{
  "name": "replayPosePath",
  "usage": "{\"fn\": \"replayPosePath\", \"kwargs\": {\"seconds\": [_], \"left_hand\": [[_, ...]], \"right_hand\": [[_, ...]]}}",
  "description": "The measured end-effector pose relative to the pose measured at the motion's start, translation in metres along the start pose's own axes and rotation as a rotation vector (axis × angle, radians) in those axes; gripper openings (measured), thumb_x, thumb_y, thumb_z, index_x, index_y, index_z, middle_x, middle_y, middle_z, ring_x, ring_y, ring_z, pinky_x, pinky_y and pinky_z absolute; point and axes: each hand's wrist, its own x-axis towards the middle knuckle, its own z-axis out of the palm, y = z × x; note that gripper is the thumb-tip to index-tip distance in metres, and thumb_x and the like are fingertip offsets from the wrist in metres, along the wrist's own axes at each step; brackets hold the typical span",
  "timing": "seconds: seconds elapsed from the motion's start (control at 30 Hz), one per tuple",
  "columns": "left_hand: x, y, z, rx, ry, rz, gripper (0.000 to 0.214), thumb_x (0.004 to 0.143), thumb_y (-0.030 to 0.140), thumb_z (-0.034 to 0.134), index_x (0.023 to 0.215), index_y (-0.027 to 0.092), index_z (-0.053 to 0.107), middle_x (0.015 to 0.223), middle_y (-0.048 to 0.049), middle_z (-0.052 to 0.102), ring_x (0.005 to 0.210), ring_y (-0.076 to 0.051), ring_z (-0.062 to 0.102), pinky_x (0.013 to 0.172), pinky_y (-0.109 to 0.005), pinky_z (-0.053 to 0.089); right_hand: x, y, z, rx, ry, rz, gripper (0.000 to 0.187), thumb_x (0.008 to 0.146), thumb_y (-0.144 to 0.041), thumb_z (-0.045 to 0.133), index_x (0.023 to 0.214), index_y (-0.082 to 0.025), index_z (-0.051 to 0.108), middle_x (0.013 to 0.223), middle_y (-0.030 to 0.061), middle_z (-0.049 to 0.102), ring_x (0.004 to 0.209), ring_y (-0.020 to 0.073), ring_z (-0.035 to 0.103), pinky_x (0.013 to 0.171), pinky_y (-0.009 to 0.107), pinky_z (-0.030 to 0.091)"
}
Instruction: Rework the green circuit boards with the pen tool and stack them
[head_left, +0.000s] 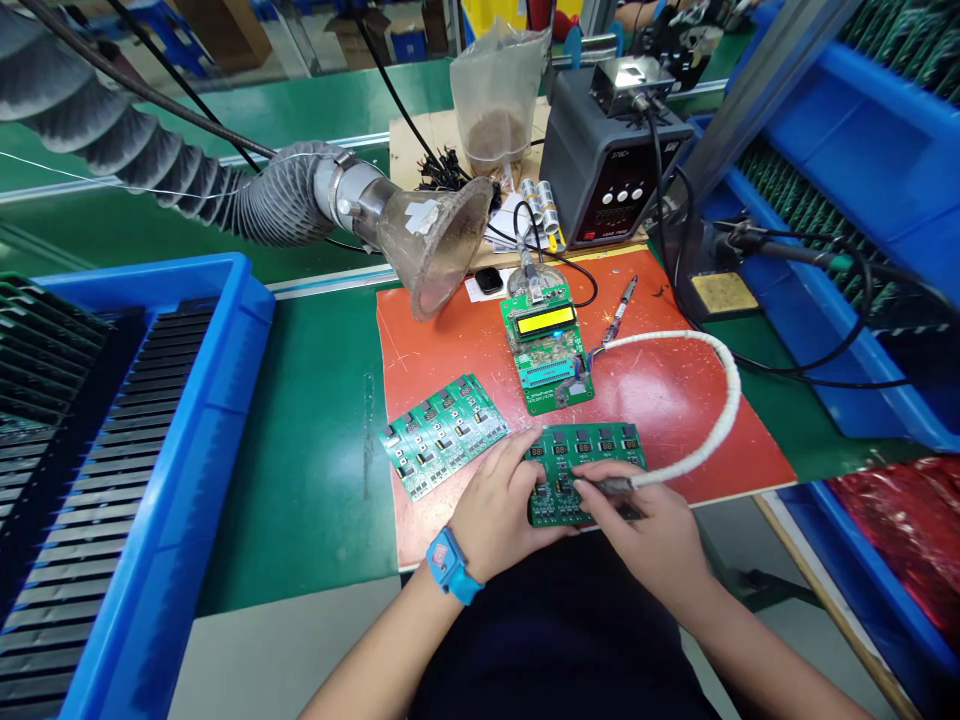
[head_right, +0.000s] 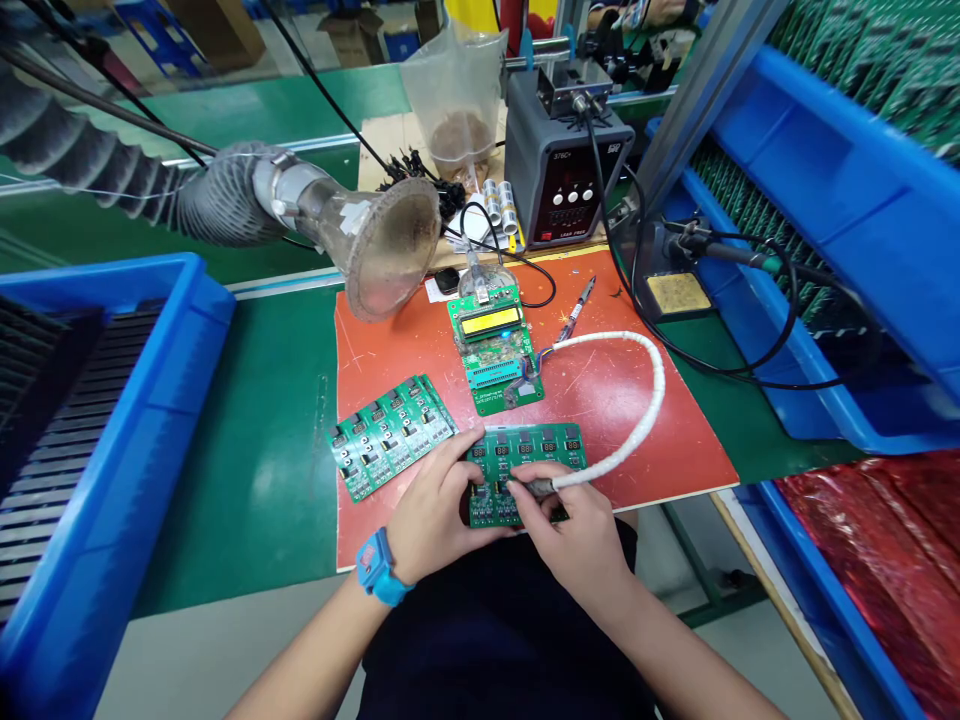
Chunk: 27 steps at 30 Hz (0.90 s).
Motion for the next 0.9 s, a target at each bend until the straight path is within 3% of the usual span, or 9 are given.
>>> {"fn": "replayPosePath", "kwargs": {"seconds": [0.9], "left_hand": [[-0.0001,0.0001,0.0006,-0.008,-0.016,-0.027,0.06,0.06,0.047,0.086,0.098,0.019,0.05,0.139,-0.0189,0.048,0.126,-0.033,0.05,0.101,-0.052,0.048]], "right_hand": [[0.0018,-0.0052,-0.0013,-0.019,0.004,-0.004,0.007,0.087,-0.027,0.063,0.086,-0.02,0.066,0.085,0.003,0.074,0.062,0.0156,0.069,0.054,0.023,0.057]]}}
